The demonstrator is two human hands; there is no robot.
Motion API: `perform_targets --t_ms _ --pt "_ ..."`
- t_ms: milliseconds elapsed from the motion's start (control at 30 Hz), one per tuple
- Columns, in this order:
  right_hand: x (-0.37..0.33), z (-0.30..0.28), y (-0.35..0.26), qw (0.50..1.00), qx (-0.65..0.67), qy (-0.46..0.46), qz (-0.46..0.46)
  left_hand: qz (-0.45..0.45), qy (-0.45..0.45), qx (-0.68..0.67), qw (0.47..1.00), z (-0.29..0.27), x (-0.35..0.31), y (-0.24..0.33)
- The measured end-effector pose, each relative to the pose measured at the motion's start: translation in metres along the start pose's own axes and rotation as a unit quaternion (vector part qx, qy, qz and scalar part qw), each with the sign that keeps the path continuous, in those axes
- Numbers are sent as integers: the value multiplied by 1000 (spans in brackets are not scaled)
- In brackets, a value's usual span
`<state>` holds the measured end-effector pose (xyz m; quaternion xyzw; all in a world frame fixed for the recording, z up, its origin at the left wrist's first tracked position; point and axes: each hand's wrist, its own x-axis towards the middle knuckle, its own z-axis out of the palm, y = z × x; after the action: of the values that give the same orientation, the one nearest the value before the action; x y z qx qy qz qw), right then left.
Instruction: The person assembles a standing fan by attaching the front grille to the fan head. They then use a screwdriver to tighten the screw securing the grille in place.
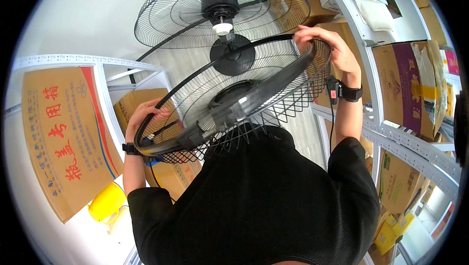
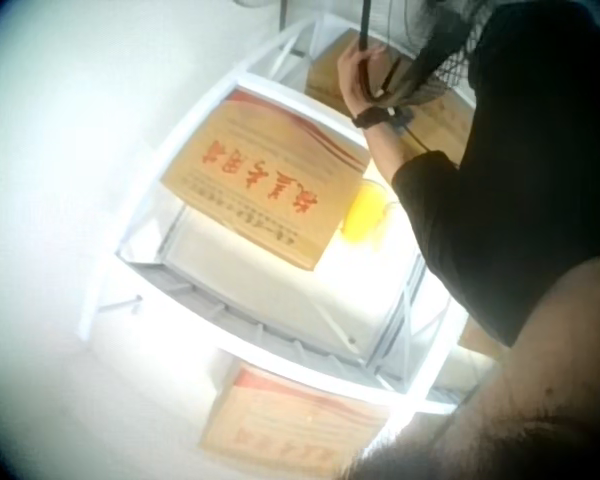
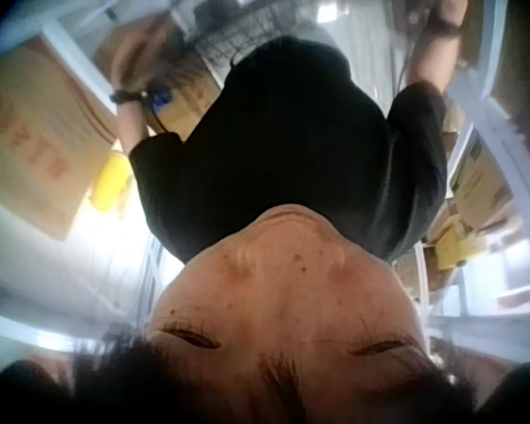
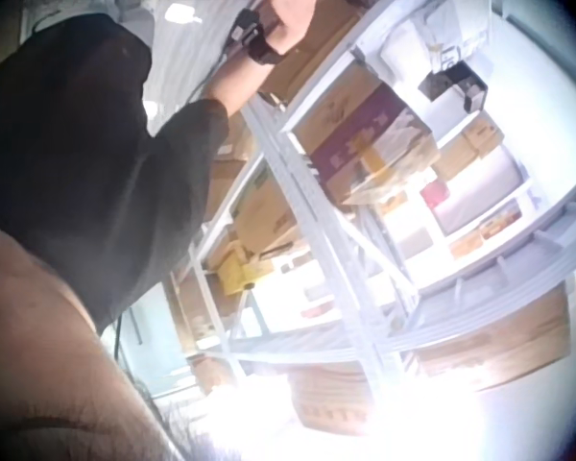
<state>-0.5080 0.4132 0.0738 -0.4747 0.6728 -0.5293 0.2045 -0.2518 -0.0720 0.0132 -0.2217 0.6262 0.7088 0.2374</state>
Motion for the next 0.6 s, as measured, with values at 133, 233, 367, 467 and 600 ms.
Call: perform_targets --t_ms 133,233,367,467,600 --pt "3 1 5 999 10 36 -27 -67 -28 -51 996 -26 12 -20" --pt "-1 -2 0 998 29 46 -8 -100 -16 -74 992 -26 13 -21" --pt "-6 -3 -5 997 15 76 5 -97 -47 -89 990 -34 18 -32" --pt "-10 -2 -9 994 -38 99 17 -86 -52 -117 988 -29 18 -36" --pt "-13 7 4 979 -30 198 -43 -73 -55 -149 985 -32 23 -47"
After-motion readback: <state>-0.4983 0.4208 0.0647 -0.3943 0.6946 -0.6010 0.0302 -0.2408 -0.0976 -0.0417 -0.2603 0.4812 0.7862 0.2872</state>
